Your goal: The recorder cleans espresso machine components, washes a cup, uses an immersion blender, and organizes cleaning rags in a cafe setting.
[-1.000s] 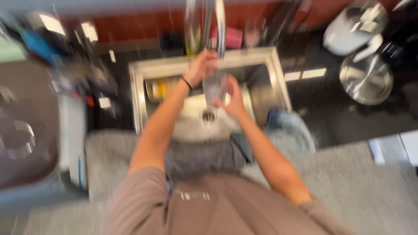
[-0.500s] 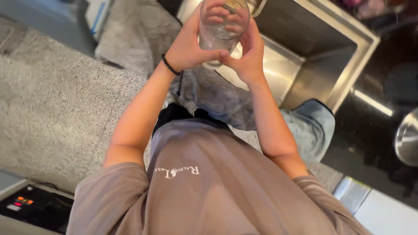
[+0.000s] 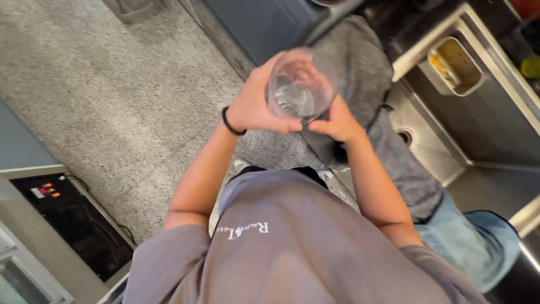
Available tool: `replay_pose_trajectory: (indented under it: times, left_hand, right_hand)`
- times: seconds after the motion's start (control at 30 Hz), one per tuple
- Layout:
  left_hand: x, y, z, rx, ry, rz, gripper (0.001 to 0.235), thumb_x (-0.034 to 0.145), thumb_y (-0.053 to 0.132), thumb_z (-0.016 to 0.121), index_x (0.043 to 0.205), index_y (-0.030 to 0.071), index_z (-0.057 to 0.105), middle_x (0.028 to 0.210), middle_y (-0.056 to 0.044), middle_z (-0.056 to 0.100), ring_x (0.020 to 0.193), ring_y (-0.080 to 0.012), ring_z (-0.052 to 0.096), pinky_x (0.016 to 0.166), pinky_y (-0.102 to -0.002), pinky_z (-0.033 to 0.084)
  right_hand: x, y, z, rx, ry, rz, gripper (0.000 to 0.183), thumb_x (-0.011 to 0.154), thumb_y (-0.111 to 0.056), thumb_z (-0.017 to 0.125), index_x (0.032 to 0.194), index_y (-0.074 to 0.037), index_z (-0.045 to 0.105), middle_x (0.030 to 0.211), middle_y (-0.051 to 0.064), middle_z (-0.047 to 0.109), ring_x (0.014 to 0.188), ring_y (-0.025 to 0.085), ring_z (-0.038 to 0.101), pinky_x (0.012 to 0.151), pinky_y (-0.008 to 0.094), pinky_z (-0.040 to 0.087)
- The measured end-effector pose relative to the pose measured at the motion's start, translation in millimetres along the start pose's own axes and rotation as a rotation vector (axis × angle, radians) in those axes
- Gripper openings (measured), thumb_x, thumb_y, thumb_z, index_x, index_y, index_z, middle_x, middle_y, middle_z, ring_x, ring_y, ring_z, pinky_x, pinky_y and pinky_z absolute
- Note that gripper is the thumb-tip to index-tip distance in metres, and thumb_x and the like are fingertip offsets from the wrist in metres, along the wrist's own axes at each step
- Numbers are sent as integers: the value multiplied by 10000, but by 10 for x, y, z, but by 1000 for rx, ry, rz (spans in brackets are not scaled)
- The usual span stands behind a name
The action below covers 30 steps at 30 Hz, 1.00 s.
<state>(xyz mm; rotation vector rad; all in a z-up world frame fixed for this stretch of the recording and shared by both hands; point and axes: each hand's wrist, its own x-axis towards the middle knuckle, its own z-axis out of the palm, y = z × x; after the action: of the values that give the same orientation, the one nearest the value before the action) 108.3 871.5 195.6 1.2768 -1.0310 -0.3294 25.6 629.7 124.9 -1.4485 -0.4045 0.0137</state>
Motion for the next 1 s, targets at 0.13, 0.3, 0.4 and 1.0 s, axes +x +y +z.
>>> replay_pose_trajectory:
  times: [0.13, 0.3, 0.4, 1.0]
  left_hand:
    - [-632, 375, -611, 177, 80, -92, 970, 721, 348, 976, 1506, 36, 499, 1414, -72, 665, 1286, -149, 648, 1141, -330, 511]
    - [-1194, 446, -1265, 162, 257, -220, 963, 636, 320, 944, 1461, 35, 539, 1324, -80, 688, 1255, -190, 664, 1128, -359, 515]
    - [-1400, 353, -1693, 45, 356, -172, 996, 674, 344, 941, 1500, 32, 479, 1377, -82, 648, 1346, -206, 604, 1199, -376, 454]
    - [-787, -392, -5070, 632, 864, -222, 1103, 699, 371, 946, 1556, 27, 344, 1511, -162, 529, 1435, -326, 512, 1205, -434, 405]
  right_hand:
    - [352, 383, 873, -2, -117, 95, 1153, 779, -405, 931, 1639, -35, 259, 1666, 128, 412, 1582, 256, 385, 1323, 429, 319]
    - [1080, 603, 1606, -26, -237, 0, 1095, 724, -267, 952, 1599, -27, 338, 1592, 126, 472, 1531, 252, 438, 1311, 421, 319]
    - [1552, 650, 1892, -120, -282, 64, 1010, 695, -254, 941, 1543, -20, 445, 1509, 115, 545, 1436, 237, 519, 1232, 401, 394]
    - [5592, 1866, 2709, -20, -112, -13, 920, 674, -166, 939, 1446, -30, 457, 1404, 93, 568, 1341, 200, 535, 1172, 365, 392]
